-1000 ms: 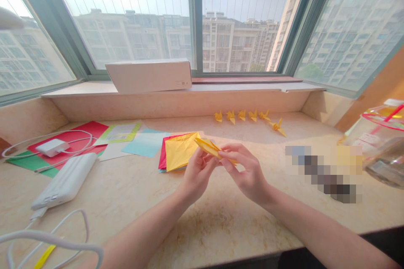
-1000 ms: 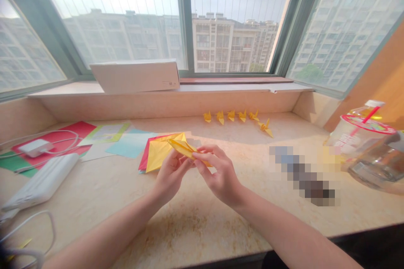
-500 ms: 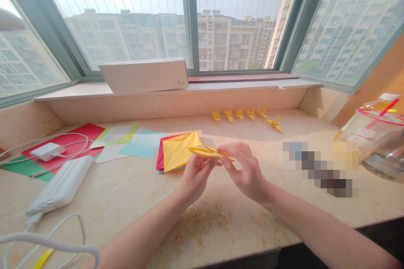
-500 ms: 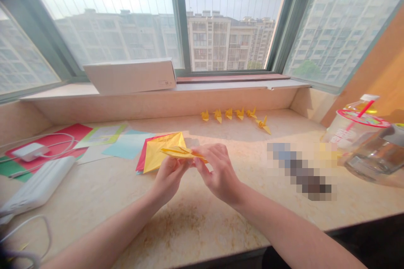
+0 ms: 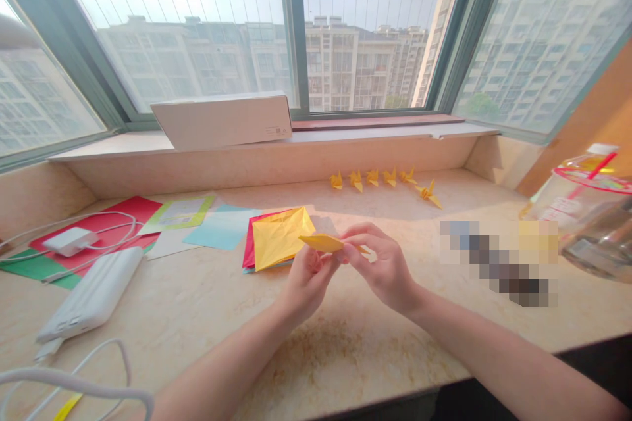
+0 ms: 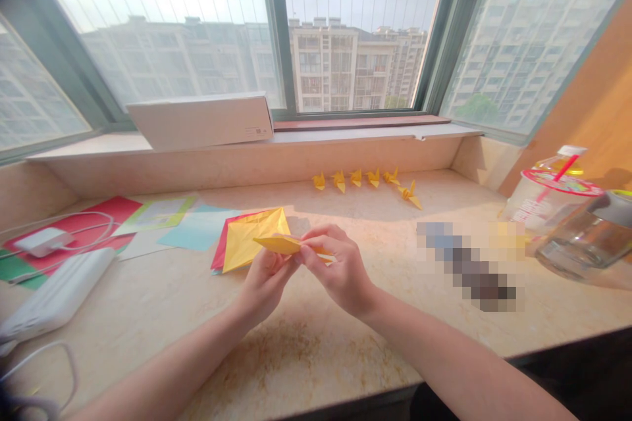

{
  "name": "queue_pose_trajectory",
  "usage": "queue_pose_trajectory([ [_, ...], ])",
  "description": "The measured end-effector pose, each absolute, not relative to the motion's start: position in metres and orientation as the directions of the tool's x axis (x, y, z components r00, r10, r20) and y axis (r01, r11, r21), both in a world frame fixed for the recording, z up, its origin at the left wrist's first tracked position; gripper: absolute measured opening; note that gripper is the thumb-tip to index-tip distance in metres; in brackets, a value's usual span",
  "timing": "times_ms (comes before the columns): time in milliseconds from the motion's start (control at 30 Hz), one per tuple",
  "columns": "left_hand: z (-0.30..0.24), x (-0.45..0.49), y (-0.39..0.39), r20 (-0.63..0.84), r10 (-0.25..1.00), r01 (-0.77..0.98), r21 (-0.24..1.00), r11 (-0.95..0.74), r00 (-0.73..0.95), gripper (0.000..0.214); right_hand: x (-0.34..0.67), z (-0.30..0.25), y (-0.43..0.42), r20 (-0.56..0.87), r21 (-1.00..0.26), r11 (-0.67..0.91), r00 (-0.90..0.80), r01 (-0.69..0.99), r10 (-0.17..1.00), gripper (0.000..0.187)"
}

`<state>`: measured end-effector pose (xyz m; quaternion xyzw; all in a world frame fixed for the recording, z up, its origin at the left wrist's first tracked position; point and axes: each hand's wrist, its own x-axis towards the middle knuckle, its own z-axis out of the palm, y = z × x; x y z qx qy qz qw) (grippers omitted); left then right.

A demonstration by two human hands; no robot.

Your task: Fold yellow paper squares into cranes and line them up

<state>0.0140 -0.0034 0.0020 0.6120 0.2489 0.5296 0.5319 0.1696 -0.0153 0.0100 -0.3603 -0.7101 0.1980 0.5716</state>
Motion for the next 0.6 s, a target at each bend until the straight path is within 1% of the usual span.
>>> queue_pose_trajectory([
  [67,0.002,0.013,-0.003,0.388,0.868,-0.240,0.916,-0.323,0.311,0.027,0.170,0.008,-0.012,0.614,-0.763,0.617,-0.081,0.191,0.785,0.011],
  [133,0.000,0.012,-0.002,0.394,0.868,-0.218,0.915,-0.339,0.303,0.026,0.171,0.006,-0.009,0.592,-0.793,0.596,-0.070,0.128,0.803,0.009],
  [200,-0.001,0.011,-0.001,0.398,0.865,-0.207,0.914,-0.348,0.304,0.025,0.172,0.005,-0.006,0.584,-0.802,0.586,-0.051,0.115,0.810,0.010],
  [267,-0.001,0.011,-0.001,0.401,0.863,-0.212,0.913,-0.349,0.308,0.026,0.173,0.005,-0.005,0.567,-0.812,0.566,-0.040,0.142,0.823,0.014],
  [333,0.000,0.012,0.000,0.402,0.864,-0.223,0.911,-0.346,0.303,0.026,0.174,0.007,-0.004,0.534,-0.826,0.536,-0.061,0.176,0.843,0.018],
  [433,0.003,0.013,0.000,0.376,0.884,-0.201,0.923,-0.329,0.279,0.024,0.175,0.009,-0.004,0.471,-0.854,0.484,-0.113,0.191,0.875,0.020],
  [500,0.004,0.014,0.001,0.346,0.904,-0.179,0.934,-0.308,0.252,0.024,0.174,0.007,-0.003,0.414,-0.891,0.426,-0.102,0.156,0.904,0.021],
  [600,0.001,0.013,0.003,0.286,0.933,-0.126,0.956,-0.264,0.219,0.026,0.171,0.003,-0.002,0.308,-0.949,0.312,-0.071,0.042,0.949,0.025],
])
